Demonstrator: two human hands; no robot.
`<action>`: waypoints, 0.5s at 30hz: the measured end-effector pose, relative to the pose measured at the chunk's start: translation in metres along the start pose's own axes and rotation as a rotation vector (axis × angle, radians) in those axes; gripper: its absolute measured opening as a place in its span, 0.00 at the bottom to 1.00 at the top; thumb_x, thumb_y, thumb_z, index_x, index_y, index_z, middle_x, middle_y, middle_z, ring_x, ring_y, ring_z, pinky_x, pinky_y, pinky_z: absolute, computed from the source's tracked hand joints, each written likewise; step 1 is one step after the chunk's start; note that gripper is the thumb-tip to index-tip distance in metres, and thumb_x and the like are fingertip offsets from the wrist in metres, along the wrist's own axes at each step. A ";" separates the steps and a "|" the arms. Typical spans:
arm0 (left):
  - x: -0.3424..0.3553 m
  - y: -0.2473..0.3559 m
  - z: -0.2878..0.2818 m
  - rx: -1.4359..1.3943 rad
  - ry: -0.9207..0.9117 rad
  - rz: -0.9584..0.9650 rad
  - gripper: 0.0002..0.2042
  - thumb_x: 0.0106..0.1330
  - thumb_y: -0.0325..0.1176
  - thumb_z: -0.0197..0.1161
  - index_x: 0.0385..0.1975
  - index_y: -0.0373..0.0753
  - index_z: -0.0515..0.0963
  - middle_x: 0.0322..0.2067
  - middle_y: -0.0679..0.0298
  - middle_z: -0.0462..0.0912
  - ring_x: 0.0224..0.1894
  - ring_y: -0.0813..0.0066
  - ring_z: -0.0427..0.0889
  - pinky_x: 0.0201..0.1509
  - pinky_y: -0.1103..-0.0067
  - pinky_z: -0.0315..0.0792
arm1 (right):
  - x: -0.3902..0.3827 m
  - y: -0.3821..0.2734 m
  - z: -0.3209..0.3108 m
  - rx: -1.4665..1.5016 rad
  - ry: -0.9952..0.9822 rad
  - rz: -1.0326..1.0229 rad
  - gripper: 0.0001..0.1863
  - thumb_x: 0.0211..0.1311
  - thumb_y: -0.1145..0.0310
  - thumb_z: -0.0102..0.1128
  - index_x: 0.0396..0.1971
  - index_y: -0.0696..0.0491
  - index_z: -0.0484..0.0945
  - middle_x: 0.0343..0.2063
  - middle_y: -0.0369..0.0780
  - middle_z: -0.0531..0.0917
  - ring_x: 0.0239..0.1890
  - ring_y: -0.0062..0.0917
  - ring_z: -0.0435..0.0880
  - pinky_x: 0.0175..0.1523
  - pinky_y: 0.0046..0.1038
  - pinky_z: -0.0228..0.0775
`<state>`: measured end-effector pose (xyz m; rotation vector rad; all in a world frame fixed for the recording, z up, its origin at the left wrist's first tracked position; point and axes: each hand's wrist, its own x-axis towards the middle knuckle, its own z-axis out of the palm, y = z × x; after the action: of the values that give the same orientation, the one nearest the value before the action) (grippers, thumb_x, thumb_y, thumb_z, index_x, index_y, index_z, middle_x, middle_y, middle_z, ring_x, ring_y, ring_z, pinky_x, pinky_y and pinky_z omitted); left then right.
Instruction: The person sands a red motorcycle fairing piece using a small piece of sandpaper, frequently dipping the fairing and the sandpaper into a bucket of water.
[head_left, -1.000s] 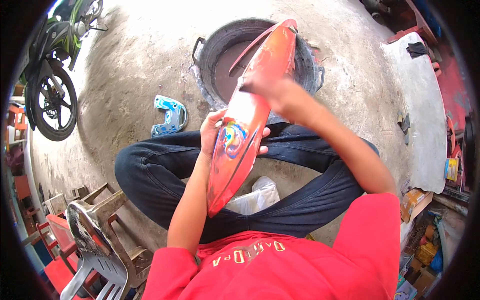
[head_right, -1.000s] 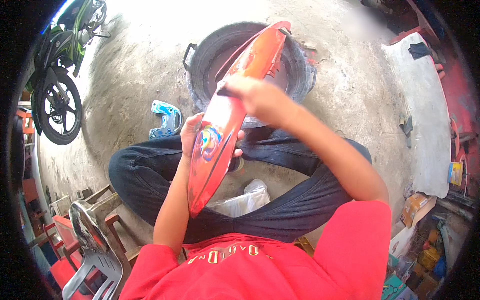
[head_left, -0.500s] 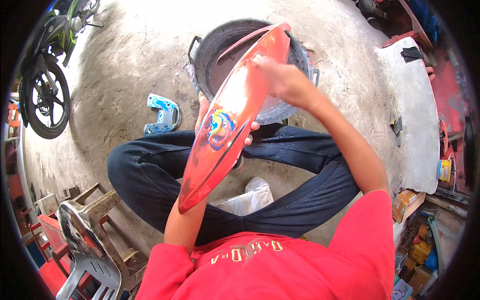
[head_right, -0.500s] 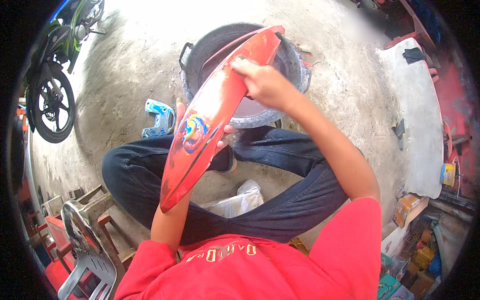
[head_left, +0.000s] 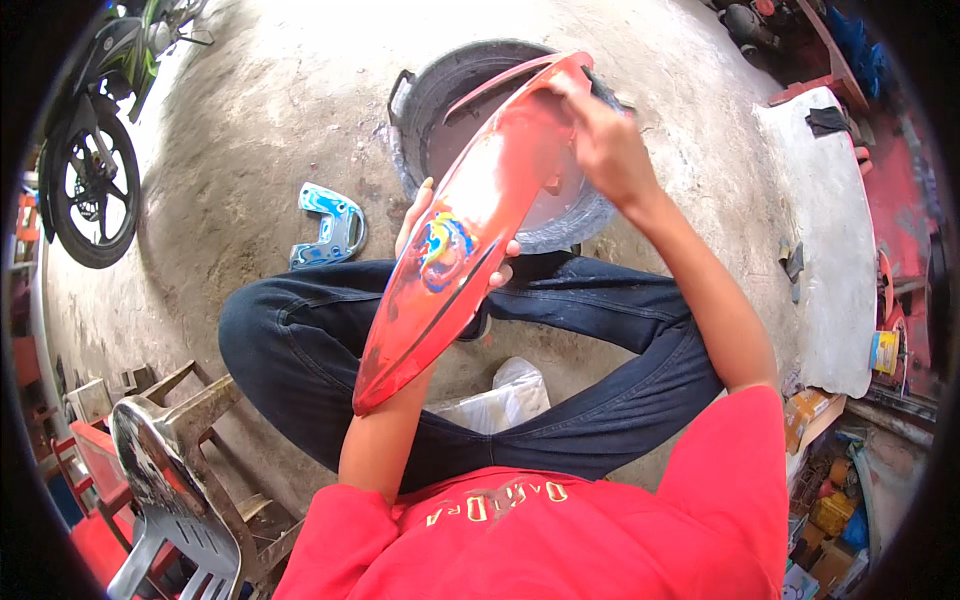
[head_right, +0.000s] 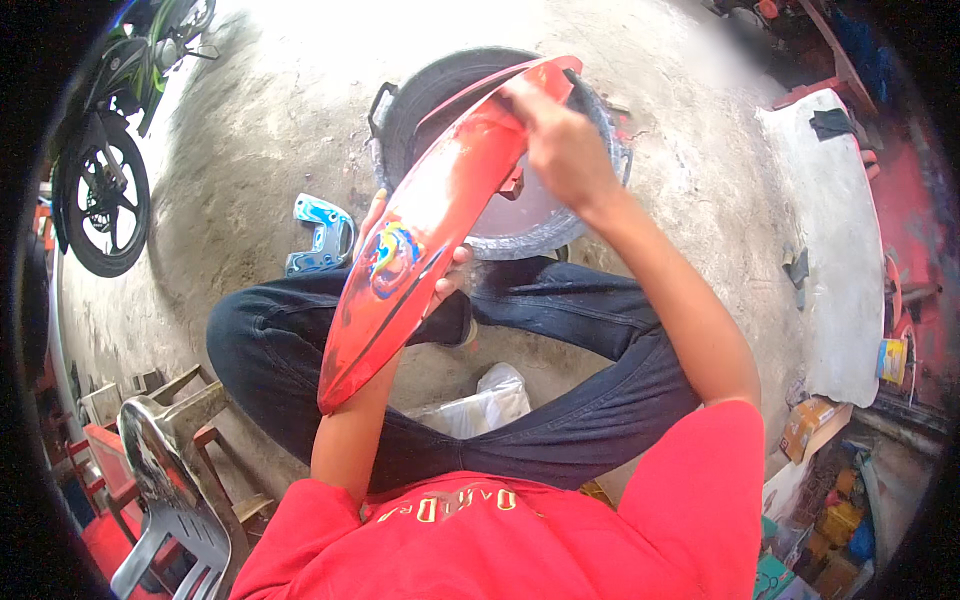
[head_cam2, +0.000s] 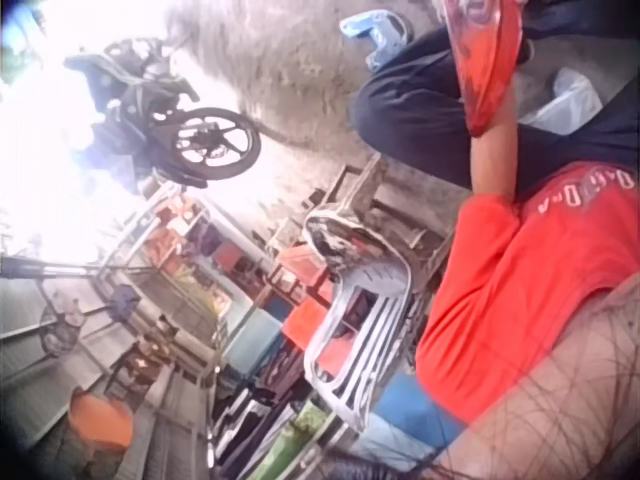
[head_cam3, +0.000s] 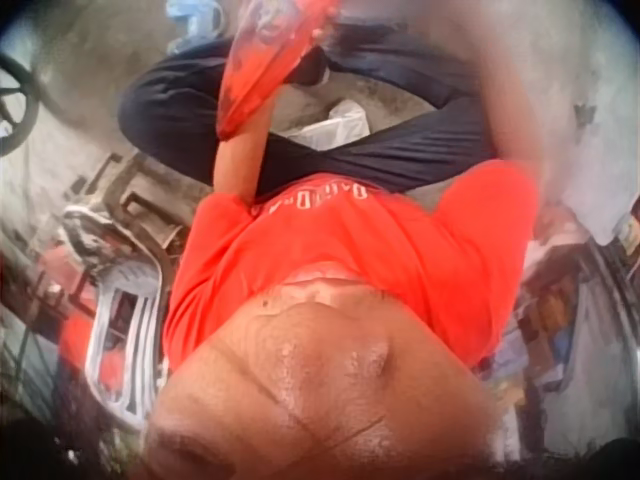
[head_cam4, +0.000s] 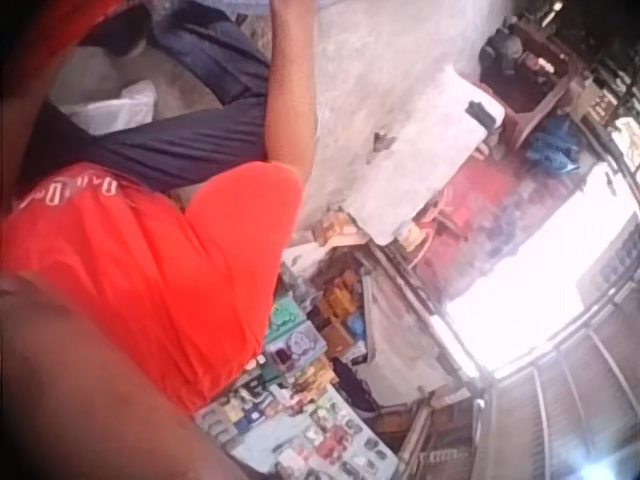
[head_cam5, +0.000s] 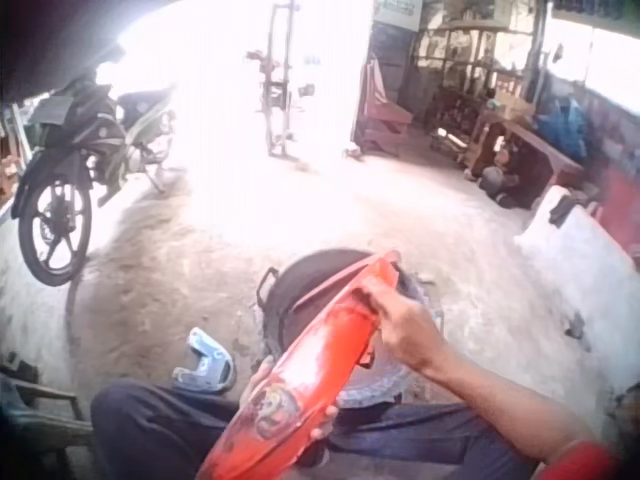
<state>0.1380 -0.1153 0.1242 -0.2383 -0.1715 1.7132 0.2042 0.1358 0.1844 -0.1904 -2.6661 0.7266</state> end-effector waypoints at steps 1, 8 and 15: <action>0.000 -0.001 0.002 0.006 -0.014 -0.011 0.39 0.76 0.67 0.47 0.65 0.32 0.72 0.49 0.23 0.79 0.39 0.30 0.85 0.39 0.48 0.84 | 0.002 0.001 0.000 0.031 0.038 0.120 0.27 0.63 0.80 0.49 0.64 0.60 0.77 0.62 0.54 0.80 0.64 0.42 0.81 0.70 0.37 0.73; 0.004 -0.010 0.002 0.011 0.032 0.141 0.41 0.75 0.69 0.46 0.66 0.31 0.71 0.44 0.29 0.81 0.39 0.37 0.83 0.41 0.59 0.82 | -0.026 -0.030 0.022 -0.127 -0.218 -0.499 0.26 0.66 0.75 0.52 0.64 0.64 0.74 0.64 0.56 0.78 0.68 0.46 0.77 0.76 0.40 0.65; 0.004 0.002 -0.009 -0.004 -0.054 -0.043 0.48 0.68 0.75 0.49 0.65 0.28 0.71 0.49 0.30 0.80 0.43 0.41 0.80 0.40 0.64 0.82 | -0.032 -0.035 0.020 -0.123 -0.232 -0.391 0.26 0.68 0.76 0.51 0.67 0.62 0.72 0.66 0.54 0.76 0.70 0.42 0.76 0.75 0.39 0.67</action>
<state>0.1374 -0.1117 0.1144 -0.1906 -0.2185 1.6776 0.2245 0.0892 0.1762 0.3977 -2.8398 0.4828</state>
